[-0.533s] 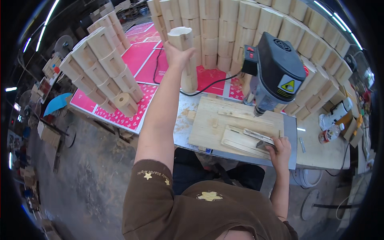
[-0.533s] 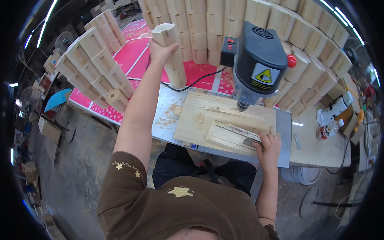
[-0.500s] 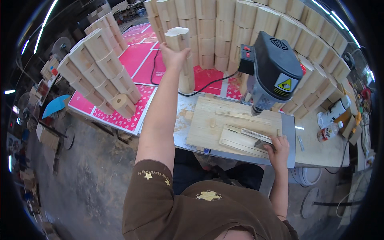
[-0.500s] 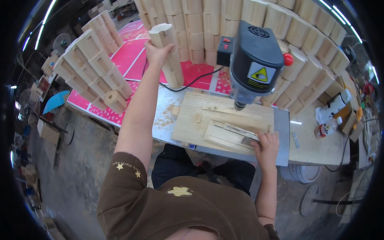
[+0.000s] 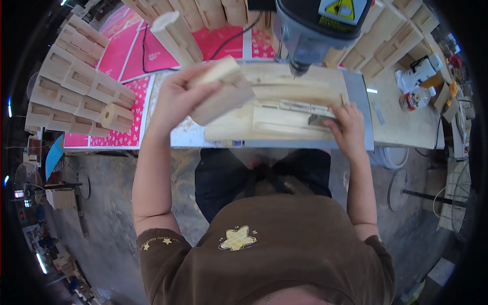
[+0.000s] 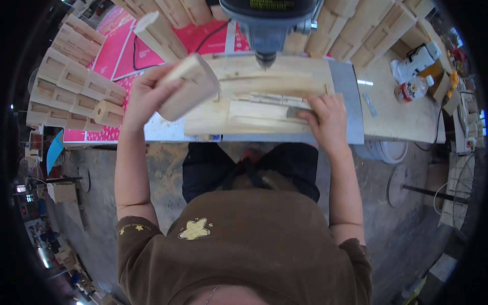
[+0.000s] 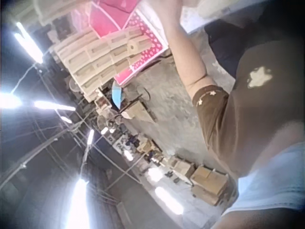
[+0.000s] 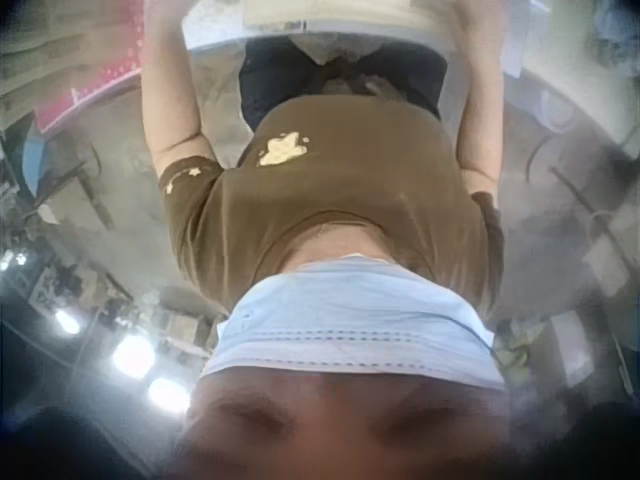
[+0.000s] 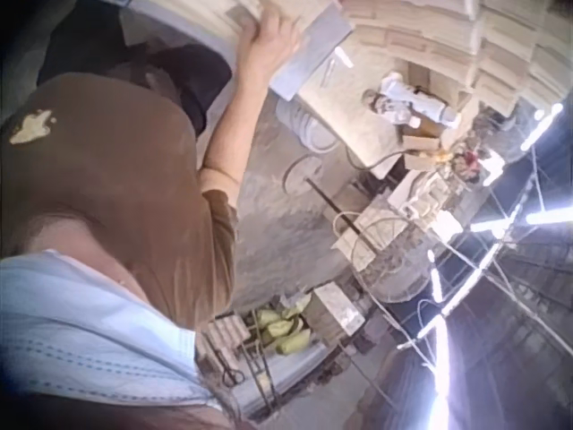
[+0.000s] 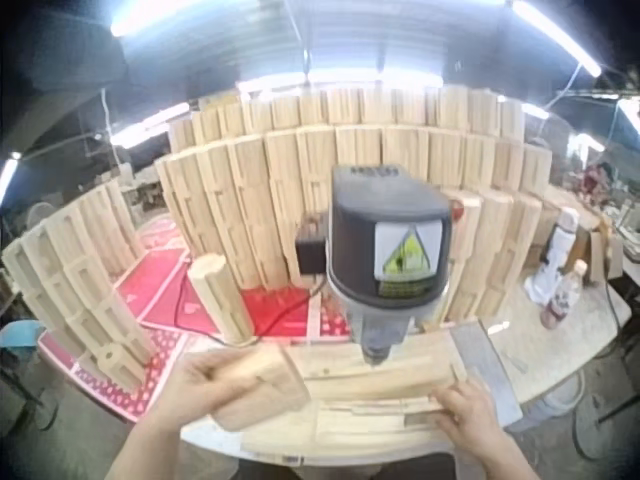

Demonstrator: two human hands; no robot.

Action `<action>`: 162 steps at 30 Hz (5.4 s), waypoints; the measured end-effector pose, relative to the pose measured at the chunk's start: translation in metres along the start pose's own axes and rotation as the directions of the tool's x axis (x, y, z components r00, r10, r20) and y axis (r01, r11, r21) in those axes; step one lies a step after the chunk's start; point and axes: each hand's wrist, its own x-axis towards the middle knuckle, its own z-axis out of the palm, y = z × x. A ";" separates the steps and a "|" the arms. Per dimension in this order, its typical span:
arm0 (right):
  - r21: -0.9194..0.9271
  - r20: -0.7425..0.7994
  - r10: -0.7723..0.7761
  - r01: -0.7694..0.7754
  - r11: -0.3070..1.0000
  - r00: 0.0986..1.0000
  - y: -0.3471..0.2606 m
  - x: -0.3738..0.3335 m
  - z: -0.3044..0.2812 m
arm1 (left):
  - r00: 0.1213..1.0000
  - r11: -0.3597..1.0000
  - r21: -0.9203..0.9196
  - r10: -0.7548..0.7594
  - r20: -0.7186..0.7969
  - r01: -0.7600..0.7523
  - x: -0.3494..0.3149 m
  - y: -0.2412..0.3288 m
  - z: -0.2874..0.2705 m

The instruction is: Drilling holes into wooden cylindrical blocks using a drill press in a woodworking facility.

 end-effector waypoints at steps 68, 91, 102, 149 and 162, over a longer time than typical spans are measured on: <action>0.072 -0.534 -0.026 0.076 0.994 0.845 -0.047 0.066 -0.049 | 0.902 0.690 0.691 0.412 -0.133 -0.213 -0.014 -0.119 0.131; 0.116 -0.388 0.065 -0.022 0.993 0.919 0.002 0.210 -0.094 | 0.888 0.732 0.573 0.460 -0.017 -0.369 0.004 -0.108 0.164; 0.341 -0.467 0.082 0.094 0.935 0.880 -0.045 0.063 -0.050 | 0.921 0.768 0.562 0.388 -0.024 -0.308 0.000 -0.107 0.158; -0.004 0.064 -0.090 0.090 0.996 0.994 -0.009 0.001 0.005 | 0.851 0.792 -0.409 -0.522 -0.066 0.454 -0.067 -0.051 0.026; -0.008 0.066 -0.085 0.086 0.996 0.994 -0.020 0.001 0.009 | 0.834 0.694 -0.465 -0.491 0.251 0.549 -0.045 -0.056 0.105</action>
